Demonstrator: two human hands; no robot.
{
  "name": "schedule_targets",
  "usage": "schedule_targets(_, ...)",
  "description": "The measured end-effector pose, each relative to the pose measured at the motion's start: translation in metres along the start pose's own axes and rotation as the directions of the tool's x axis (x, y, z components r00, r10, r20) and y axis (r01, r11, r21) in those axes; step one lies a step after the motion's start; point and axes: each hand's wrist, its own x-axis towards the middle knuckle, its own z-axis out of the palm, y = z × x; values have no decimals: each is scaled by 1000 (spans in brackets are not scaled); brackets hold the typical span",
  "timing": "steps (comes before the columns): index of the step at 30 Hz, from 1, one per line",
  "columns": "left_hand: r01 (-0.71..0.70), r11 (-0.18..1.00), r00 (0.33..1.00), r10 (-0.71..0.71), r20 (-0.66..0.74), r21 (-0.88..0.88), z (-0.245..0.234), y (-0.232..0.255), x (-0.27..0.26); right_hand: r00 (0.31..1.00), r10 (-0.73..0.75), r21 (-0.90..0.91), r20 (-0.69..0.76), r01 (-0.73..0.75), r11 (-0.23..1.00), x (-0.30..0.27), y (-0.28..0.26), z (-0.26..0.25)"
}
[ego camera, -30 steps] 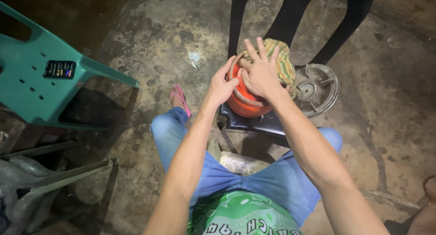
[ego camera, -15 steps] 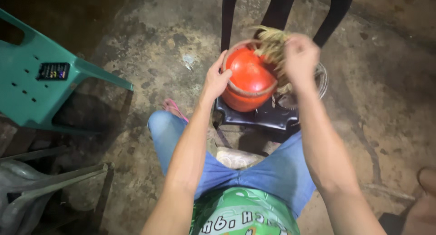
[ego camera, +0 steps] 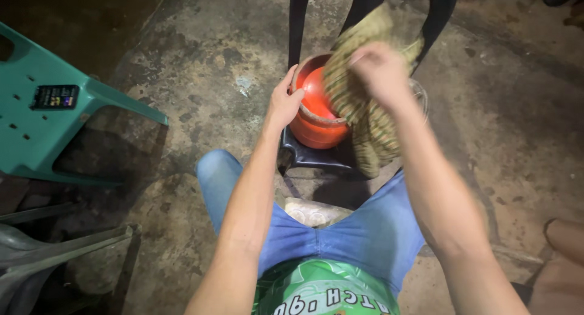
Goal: The person cleans an orange gas cylinder placed on a chair. They use a metal tool to scrape the surface and then wipe the cylinder with a striped cloth, rotating it to clean different sides.
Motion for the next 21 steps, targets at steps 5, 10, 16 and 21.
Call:
schedule_targets(5,-28,999,999,29,25,-31,1,-3,3,964,-246,-686,105,249,683,-12,32,83)
schedule_targets(10,115,993,990,-115,81,2,-4,-4,5,966,-54,-673,254,217,707,4,41,104)
schedule_targets(16,196,918,963,-114,246,-344,-6,-20,22,892,-173,-457,418,371,808,-2,29,97)
schedule_targets(21,139,990,989,-139,-48,-19,25,-18,44,924,-4,-431,381,182,884,-19,-3,101)
